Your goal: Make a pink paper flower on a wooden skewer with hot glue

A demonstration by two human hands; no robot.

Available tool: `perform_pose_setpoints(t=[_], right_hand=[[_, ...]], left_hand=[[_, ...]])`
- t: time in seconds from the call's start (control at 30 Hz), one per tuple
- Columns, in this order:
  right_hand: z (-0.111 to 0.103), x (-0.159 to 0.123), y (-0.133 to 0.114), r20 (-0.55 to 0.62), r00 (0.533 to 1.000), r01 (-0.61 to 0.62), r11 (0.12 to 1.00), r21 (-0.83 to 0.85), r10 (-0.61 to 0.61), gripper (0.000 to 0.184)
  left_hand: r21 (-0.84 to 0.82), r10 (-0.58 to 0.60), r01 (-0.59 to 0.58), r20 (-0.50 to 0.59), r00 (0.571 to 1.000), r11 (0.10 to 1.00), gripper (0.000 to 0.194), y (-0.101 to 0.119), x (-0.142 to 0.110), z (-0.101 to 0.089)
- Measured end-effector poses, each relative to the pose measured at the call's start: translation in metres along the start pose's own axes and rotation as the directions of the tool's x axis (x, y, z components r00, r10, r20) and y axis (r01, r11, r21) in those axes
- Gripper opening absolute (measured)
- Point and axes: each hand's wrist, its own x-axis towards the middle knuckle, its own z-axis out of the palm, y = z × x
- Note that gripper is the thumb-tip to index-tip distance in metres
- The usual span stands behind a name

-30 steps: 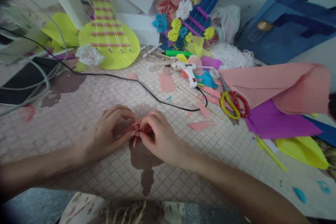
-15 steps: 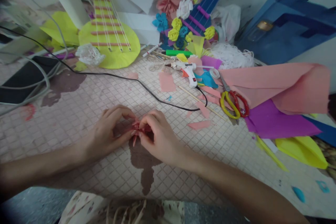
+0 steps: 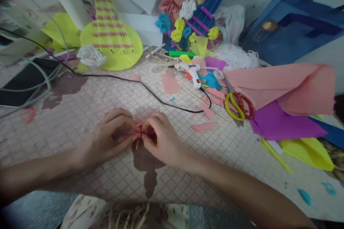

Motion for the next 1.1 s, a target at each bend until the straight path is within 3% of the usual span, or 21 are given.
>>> perform_pose_setpoints(t=[0.2, 0.6, 1.1], right_hand=[[-0.0007, 0.0013, -0.0016, -0.003, 1.000, -0.001, 1.000, 0.005, 0.001, 0.015], [0.0012, -0.0003, -0.0010, -0.018, 1.000, 0.001, 1.000, 0.006, -0.001, 0.014], [-0.0006, -0.0015, 0.0008, -0.060, 0.998, 0.006, 0.989, 0.151, 0.003, 0.013]], left_hand=[[0.030, -0.051, 0.050, 0.018, 0.999, 0.998, 0.017, -0.0027, -0.0003, 0.0033], [0.032, -0.047, 0.046, 0.021, 0.999, 0.998, 0.016, -0.0036, 0.0001, 0.0052], [0.036, -0.064, 0.063, 0.014, 0.998, 0.997, 0.017, -0.0022, 0.0012, 0.0051]])
